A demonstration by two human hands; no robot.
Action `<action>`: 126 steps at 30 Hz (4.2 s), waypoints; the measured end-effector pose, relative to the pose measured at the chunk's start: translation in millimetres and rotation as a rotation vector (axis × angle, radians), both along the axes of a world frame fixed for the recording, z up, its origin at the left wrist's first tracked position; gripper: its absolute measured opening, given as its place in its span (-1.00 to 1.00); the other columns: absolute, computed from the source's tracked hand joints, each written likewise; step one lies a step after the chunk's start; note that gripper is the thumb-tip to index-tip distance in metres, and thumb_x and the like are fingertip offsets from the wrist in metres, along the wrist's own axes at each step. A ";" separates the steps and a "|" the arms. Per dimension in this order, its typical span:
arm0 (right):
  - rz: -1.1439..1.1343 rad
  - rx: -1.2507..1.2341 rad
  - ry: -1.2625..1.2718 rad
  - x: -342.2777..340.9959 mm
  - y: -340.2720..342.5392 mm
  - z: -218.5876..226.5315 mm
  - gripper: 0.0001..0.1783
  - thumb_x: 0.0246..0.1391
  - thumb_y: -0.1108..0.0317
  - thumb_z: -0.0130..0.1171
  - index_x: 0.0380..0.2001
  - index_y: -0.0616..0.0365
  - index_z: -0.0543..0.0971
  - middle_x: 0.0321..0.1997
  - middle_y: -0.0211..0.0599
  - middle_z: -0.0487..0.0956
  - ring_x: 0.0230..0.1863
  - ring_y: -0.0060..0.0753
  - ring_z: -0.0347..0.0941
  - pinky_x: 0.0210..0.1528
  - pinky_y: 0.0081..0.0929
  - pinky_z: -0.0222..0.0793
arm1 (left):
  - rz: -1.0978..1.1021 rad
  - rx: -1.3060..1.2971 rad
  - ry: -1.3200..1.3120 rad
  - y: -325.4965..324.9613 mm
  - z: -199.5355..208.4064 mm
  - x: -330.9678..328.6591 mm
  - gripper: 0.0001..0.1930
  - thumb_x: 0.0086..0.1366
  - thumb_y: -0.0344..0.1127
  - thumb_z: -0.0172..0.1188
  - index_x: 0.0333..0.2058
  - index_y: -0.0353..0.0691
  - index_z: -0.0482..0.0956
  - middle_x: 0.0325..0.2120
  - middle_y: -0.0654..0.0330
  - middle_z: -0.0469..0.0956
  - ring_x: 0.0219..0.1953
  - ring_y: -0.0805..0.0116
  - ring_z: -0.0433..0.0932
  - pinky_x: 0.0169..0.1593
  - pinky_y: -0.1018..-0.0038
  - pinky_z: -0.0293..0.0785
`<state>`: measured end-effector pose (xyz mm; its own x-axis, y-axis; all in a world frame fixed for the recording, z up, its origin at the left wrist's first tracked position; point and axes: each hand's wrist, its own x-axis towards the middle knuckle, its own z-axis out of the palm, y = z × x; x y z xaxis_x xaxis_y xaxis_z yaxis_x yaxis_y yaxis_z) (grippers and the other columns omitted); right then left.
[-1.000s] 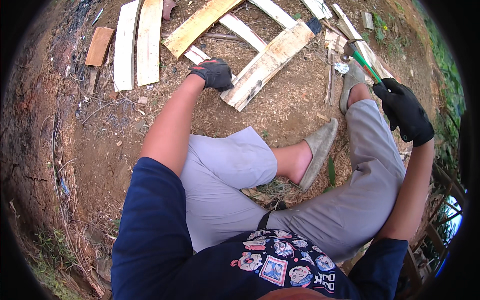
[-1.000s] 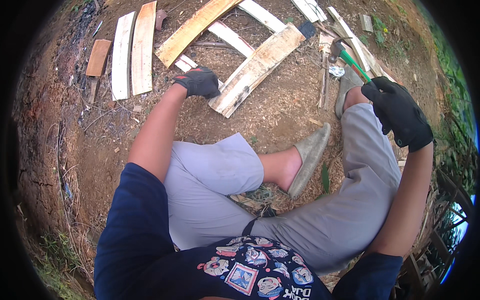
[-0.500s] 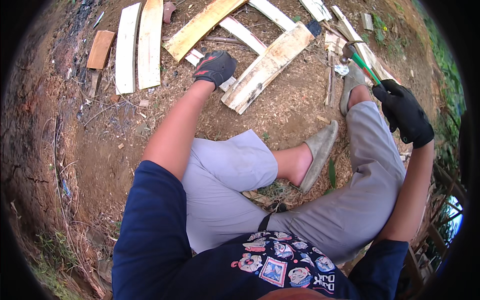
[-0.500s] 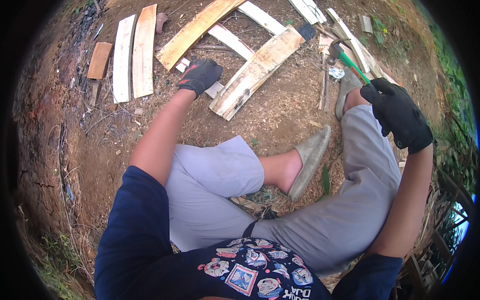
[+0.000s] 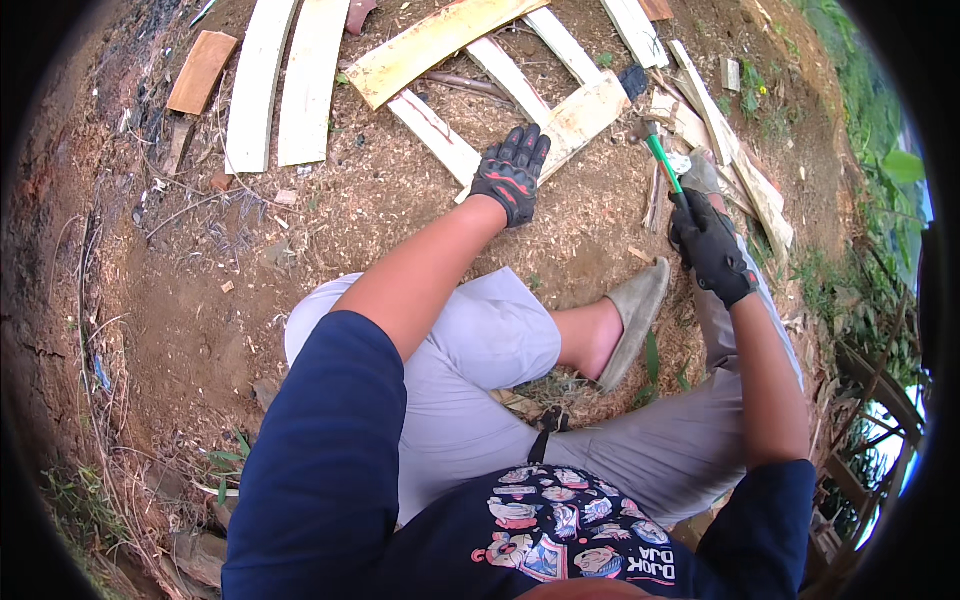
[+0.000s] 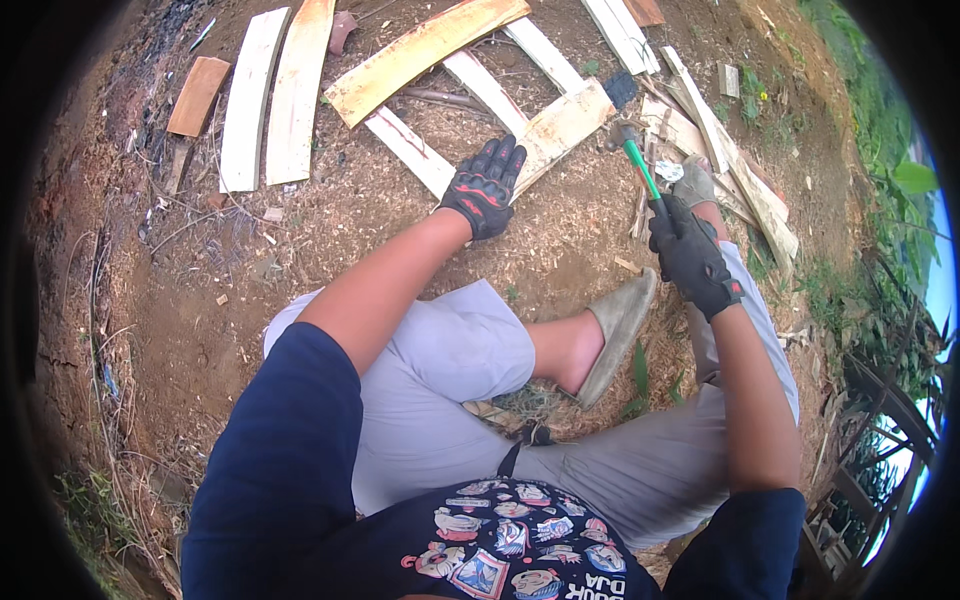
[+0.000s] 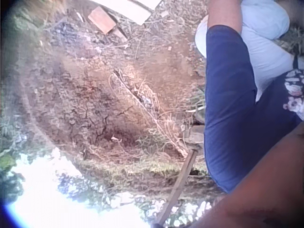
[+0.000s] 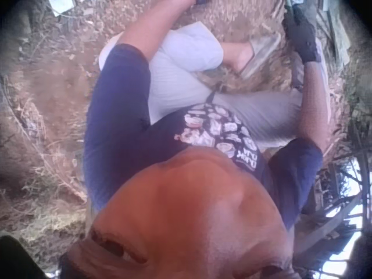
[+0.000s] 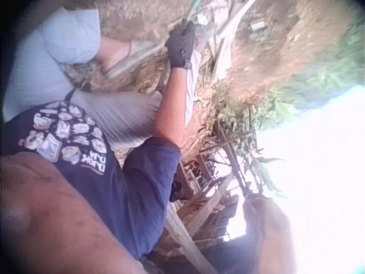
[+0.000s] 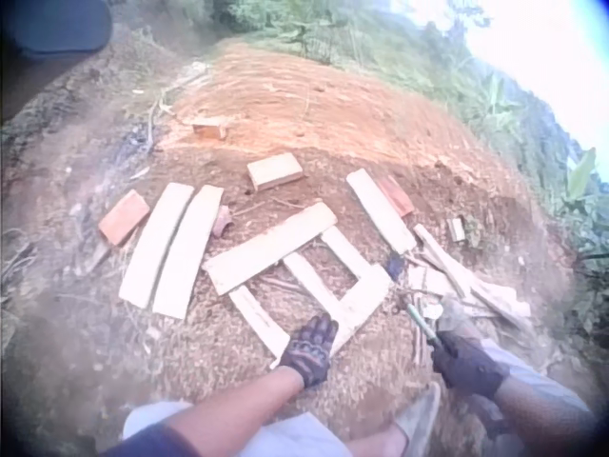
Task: The person sits on the ground and assembles a white wooden frame using a hammer. They position the frame pieces and strike them to secure the joints, occasionally adjusting the frame's orientation.
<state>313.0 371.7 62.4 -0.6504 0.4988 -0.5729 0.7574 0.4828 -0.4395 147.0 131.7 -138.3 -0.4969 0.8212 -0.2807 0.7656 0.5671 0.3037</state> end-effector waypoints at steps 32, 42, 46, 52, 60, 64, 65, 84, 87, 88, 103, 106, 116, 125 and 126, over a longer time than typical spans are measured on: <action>0.176 0.376 0.369 -68.3 -96.8 -61.2 -0.60 0.55 0.12 -0.02 0.13 0.20 0.57 -0.23 -0.02 0.70 -0.24 0.16 0.67 -0.15 0.09 0.53 | 0.039 -0.065 -0.034 -3.7 9.8 1.2 -0.09 0.39 -0.22 0.00 0.64 -0.13 -0.16 0.67 0.02 -0.18 0.67 -0.07 -0.10 0.61 -0.05 -0.07; -0.474 -0.007 0.557 -48.5 -129.4 -110.6 -0.60 0.59 0.09 -0.02 0.17 0.18 0.55 -0.45 -0.37 0.54 -0.51 -0.54 0.48 -0.43 -0.40 0.45 | 0.267 0.167 -0.188 -0.6 -16.5 -8.2 -0.04 0.36 -0.16 0.13 0.59 -0.38 -0.12 0.62 -0.21 -0.09 0.65 -0.12 -0.05 0.66 -0.06 -0.22; 0.072 0.421 0.342 -33.2 -113.6 -138.0 -0.63 0.57 0.18 -0.05 0.17 0.18 0.56 -0.27 -0.01 0.64 -0.30 0.02 0.63 -0.20 -0.06 0.54 | 0.201 0.074 -0.016 7.4 -10.6 -4.1 0.02 0.35 -0.04 0.20 0.60 -0.35 -0.13 0.61 -0.18 -0.04 0.65 -0.13 -0.04 0.66 -0.05 -0.22; 0.080 0.492 0.595 -68.3 -128.2 -61.2 -0.67 0.53 0.25 -0.03 0.12 0.25 0.55 -0.15 0.15 0.65 -0.20 0.29 0.63 -0.18 0.04 0.51 | 0.213 0.031 -0.022 -3.1 -12.6 -6.9 0.02 0.33 -0.04 0.20 0.60 -0.32 -0.11 0.59 -0.17 0.01 0.63 -0.13 0.02 0.65 -0.08 -0.19; 0.353 0.514 0.022 -77.1 -97.5 -70.6 -0.69 0.47 0.15 -0.02 -0.06 0.14 0.59 -0.24 0.12 0.72 -0.18 0.32 0.67 -0.10 0.23 0.55 | 0.207 0.081 -0.027 5.5 -15.6 -5.6 -0.01 0.33 -0.07 0.18 0.59 -0.33 -0.08 0.57 -0.21 0.05 0.60 -0.19 0.07 0.63 -0.11 -0.12; 0.355 0.720 0.465 -106.4 -108.3 -17.0 -0.67 0.51 0.20 -0.02 0.01 0.18 0.61 -0.26 0.07 0.71 -0.24 0.19 0.67 -0.23 0.10 0.55 | 0.237 0.136 0.034 -1.3 -20.3 -2.1 -0.11 0.35 -0.15 0.07 0.58 -0.36 -0.01 0.52 -0.19 0.16 0.55 -0.13 0.18 0.60 -0.10 -0.06; 0.289 0.697 0.520 -112.8 -110.8 -5.3 -0.68 0.51 0.21 -0.02 0.03 0.18 0.61 -0.25 0.07 0.70 -0.26 0.17 0.67 -0.26 0.06 0.55 | 0.243 0.154 0.060 -1.9 -19.7 -2.0 -0.13 0.35 -0.18 0.03 0.57 -0.36 0.02 0.50 -0.18 0.20 0.53 -0.11 0.21 0.59 -0.09 -0.04; 0.515 0.684 0.161 -61.1 -56.9 -104.6 -0.71 0.50 0.18 -0.01 -0.07 0.18 0.56 -0.15 0.17 0.68 -0.18 0.24 0.67 -0.18 0.13 0.57 | 0.229 0.144 0.014 15.1 -17.2 0.0 0.08 0.25 0.01 0.35 0.58 -0.33 -0.03 0.53 -0.18 0.16 0.54 -0.14 0.20 0.59 -0.10 0.01; 0.511 0.560 0.051 -55.4 -54.4 -100.3 -0.71 0.48 0.18 0.01 -0.10 0.20 0.55 -0.17 0.16 0.69 -0.20 0.29 0.66 -0.17 0.17 0.55 | 0.232 0.115 0.014 12.6 -26.7 -1.8 0.07 0.26 0.01 0.34 0.58 -0.33 -0.01 0.54 -0.18 0.15 0.54 -0.14 0.20 0.60 -0.09 0.01; 0.482 0.547 0.062 -63.8 -63.9 -83.7 -0.71 0.47 0.18 0.02 -0.11 0.20 0.55 -0.18 0.16 0.69 -0.20 0.30 0.66 -0.17 0.17 0.55 | 0.239 0.114 0.019 6.8 -22.4 0.3 0.07 0.25 0.02 0.35 0.57 -0.34 0.01 0.52 -0.18 0.18 0.54 -0.15 0.21 0.60 -0.07 0.01; 0.166 0.564 0.468 -59.2 -112.6 -90.8 -0.67 0.55 0.19 -0.11 -0.03 0.21 0.54 -0.19 0.17 0.63 -0.20 0.33 0.62 -0.13 0.22 0.48 | 0.255 0.084 -0.036 -2.9 -9.7 -8.6 0.08 0.24 0.02 0.36 0.56 -0.36 0.01 0.52 -0.19 0.19 0.55 -0.13 0.19 0.61 -0.02 -0.01; 0.055 0.588 0.604 -72.2 -111.1 -76.1 -0.67 0.54 0.17 -0.11 0.02 0.18 0.52 -0.23 0.19 0.63 -0.18 0.36 0.62 -0.12 0.25 0.47 | 0.247 0.067 -0.034 -8.5 -8.5 -9.1 0.12 0.23 0.06 0.40 0.57 -0.36 0.00 0.53 -0.20 0.15 0.58 -0.13 0.15 0.62 -0.02 -0.02; 0.122 0.535 0.435 -65.3 -103.5 -91.0 -0.70 0.53 0.19 -0.02 -0.07 0.21 0.55 -0.22 0.17 0.63 -0.25 0.31 0.60 -0.22 0.13 0.47 | 0.246 0.114 -0.052 -0.6 -9.9 -7.2 0.13 0.21 0.06 0.42 0.57 -0.36 0.01 0.53 -0.21 0.17 0.57 -0.13 0.15 0.62 0.00 -0.01; 0.110 0.320 -0.003 -51.2 -98.2 -125.4 -0.57 0.50 0.04 -0.04 -0.09 0.22 0.57 -0.01 0.28 0.66 0.02 0.43 0.60 0.07 0.26 0.49 | 0.243 0.100 -0.057 2.9 -11.2 -6.7 0.14 0.20 0.09 0.42 0.57 -0.36 0.01 0.53 -0.20 0.18 0.58 -0.12 0.15 0.62 0.01 -0.01; 0.108 0.341 0.016 -52.8 -96.7 -108.3 -0.57 0.50 0.04 -0.04 -0.10 0.23 0.57 -0.05 0.27 0.67 0.00 0.43 0.60 0.06 0.26 0.49 | 0.228 0.088 -0.032 0.9 -8.8 -4.6 0.14 0.23 0.15 0.39 0.57 -0.36 0.01 0.52 -0.22 0.18 0.58 -0.15 0.14 0.63 0.01 -0.02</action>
<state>260.2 275.1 -45.9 -0.7171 0.5877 -0.3746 0.6886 0.6807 -0.2502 142.4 132.6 -147.1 -0.6640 0.7110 -0.2313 0.6102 0.6941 0.3819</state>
